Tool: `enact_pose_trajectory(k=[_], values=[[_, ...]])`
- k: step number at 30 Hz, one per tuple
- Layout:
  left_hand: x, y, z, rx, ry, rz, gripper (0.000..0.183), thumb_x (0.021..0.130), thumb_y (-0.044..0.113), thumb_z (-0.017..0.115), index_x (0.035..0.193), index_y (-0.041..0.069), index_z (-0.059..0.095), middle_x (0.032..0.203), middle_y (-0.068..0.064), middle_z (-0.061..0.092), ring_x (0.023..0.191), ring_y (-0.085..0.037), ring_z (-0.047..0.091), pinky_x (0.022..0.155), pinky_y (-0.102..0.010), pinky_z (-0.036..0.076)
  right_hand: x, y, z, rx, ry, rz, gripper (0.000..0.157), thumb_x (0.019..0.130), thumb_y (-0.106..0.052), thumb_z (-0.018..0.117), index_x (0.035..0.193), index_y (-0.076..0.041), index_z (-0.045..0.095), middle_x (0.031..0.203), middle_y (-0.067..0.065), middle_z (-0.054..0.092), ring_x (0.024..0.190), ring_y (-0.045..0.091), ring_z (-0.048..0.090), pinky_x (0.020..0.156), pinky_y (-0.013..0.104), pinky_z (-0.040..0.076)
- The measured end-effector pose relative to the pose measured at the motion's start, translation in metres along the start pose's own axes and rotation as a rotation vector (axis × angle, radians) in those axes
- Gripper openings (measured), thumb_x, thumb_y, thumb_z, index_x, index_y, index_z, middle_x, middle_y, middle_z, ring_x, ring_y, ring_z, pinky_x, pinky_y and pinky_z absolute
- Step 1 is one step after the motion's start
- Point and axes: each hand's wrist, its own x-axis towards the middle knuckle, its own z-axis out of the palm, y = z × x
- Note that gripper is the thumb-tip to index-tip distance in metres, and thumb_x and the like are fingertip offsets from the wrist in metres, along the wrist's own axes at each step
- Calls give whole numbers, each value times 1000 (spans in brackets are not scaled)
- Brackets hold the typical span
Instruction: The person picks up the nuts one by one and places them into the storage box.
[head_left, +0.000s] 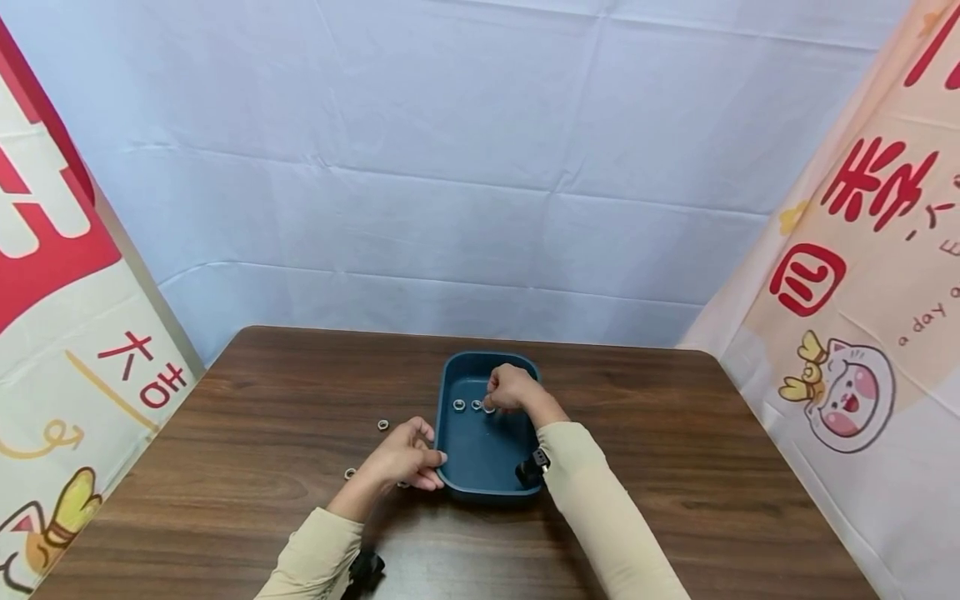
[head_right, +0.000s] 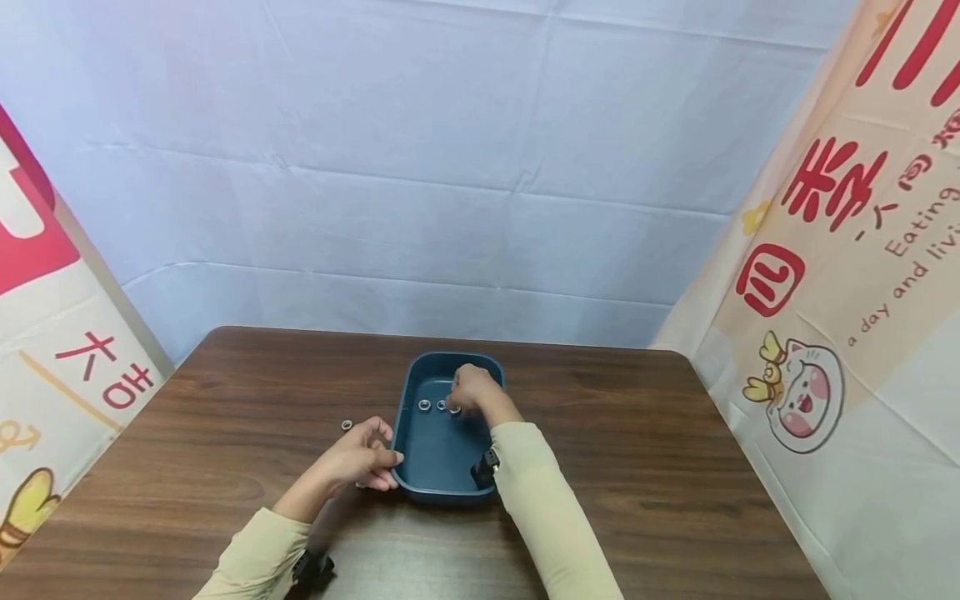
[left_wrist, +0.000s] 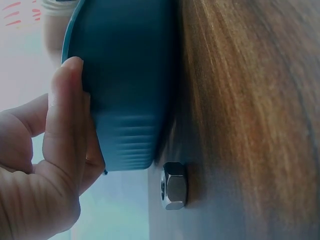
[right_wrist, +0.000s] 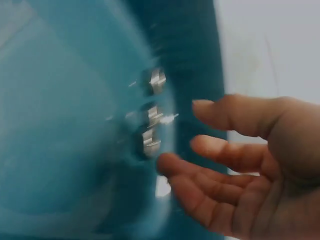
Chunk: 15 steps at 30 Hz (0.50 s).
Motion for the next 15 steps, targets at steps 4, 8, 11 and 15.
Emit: enact_pose_trajectory(k=[4,8,11,15], values=[[-1,2,0,5,-4,5,28,85,-6,57,99,-3,33,66,-18,55,50,-19,63,46,-28,53,-13,-15,-8,-202,-80,-71,40,86,-17,68,122,-5,56,118,14,56,101,28,55,77,41,48],[-1,3,0,10,2,12,27,86,-6,57,99,-3,34,66,-18,56,50,-19,63,46,-28,53,-22,-28,-11,-304,-127,-81,49,86,-17,67,131,-6,51,128,14,52,111,29,52,83,42,47],[-2,3,0,8,6,13,27,85,-6,57,100,-3,34,66,-18,56,50,-19,63,46,-28,53,-25,-32,-12,-321,-126,-82,48,87,-17,67,131,-6,51,127,13,52,111,29,52,84,42,47],[-3,2,1,7,6,16,27,86,-5,57,100,-4,34,66,-20,56,51,-19,63,46,-28,53,-32,-32,-12,-330,-102,-80,47,87,-19,67,130,-7,53,125,14,54,105,27,55,81,41,48]])
